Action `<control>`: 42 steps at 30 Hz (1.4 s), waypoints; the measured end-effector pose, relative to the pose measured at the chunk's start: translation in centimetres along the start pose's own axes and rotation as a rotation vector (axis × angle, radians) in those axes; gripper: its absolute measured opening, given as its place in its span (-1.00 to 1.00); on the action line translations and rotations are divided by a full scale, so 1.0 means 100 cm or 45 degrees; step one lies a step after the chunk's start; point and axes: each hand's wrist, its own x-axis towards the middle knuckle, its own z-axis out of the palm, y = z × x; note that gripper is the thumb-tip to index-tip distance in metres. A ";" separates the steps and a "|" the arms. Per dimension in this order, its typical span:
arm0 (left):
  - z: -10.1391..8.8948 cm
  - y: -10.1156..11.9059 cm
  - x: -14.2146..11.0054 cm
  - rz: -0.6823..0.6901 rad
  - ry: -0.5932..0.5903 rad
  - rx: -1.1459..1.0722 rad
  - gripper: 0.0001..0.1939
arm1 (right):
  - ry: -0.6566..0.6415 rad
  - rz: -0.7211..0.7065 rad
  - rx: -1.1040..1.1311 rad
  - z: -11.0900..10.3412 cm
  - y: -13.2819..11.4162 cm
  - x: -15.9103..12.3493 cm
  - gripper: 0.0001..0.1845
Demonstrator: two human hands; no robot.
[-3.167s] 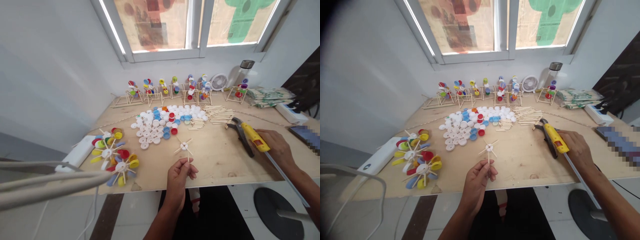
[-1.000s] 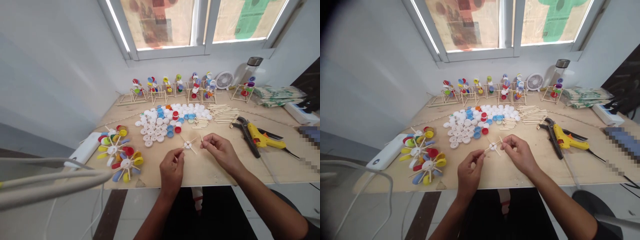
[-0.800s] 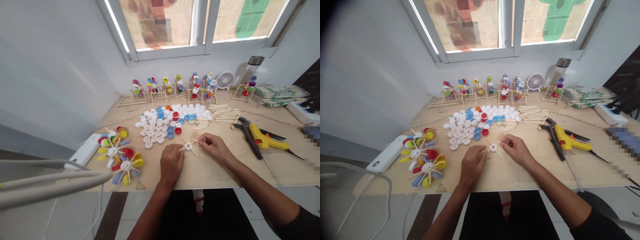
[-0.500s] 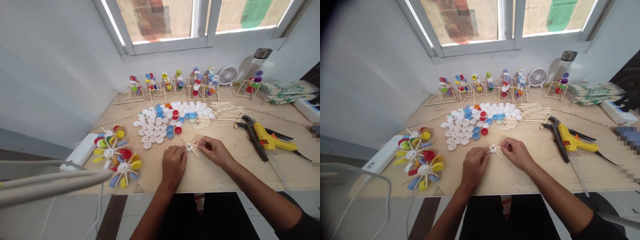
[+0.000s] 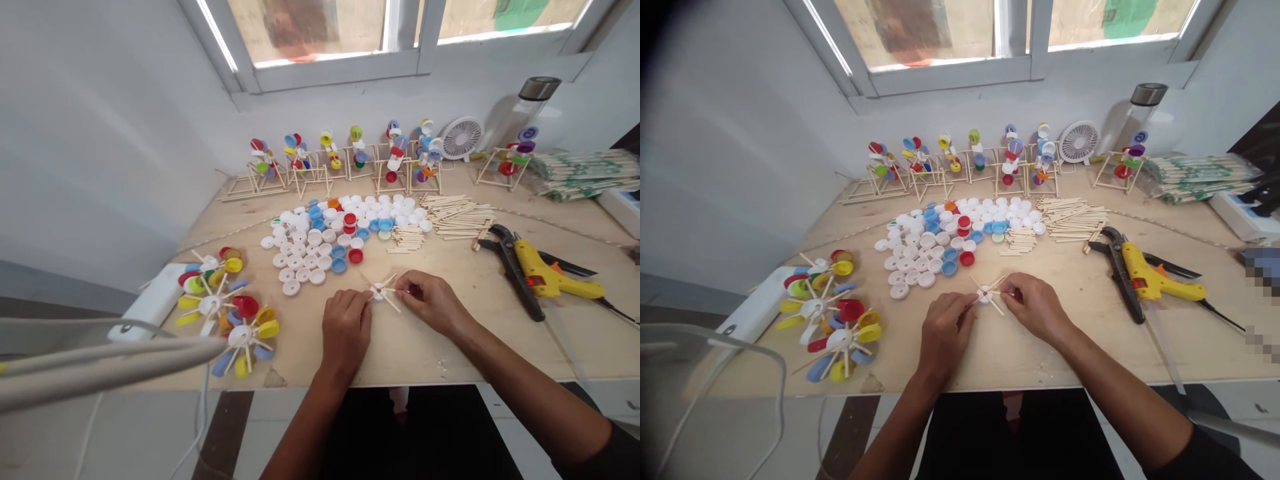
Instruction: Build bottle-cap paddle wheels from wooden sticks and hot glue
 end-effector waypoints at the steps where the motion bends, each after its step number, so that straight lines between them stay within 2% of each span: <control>1: 0.000 0.000 0.000 -0.003 0.000 0.000 -0.77 | -0.002 0.001 -0.001 0.000 0.000 0.000 -0.91; 21: 0.000 0.001 0.000 -0.004 0.001 0.009 -0.77 | -0.024 0.036 -0.044 -0.001 -0.002 0.001 -0.92; 42: 0.000 0.000 0.000 0.009 0.014 0.034 -0.76 | 0.012 -0.047 -0.111 0.000 -0.001 0.000 -0.91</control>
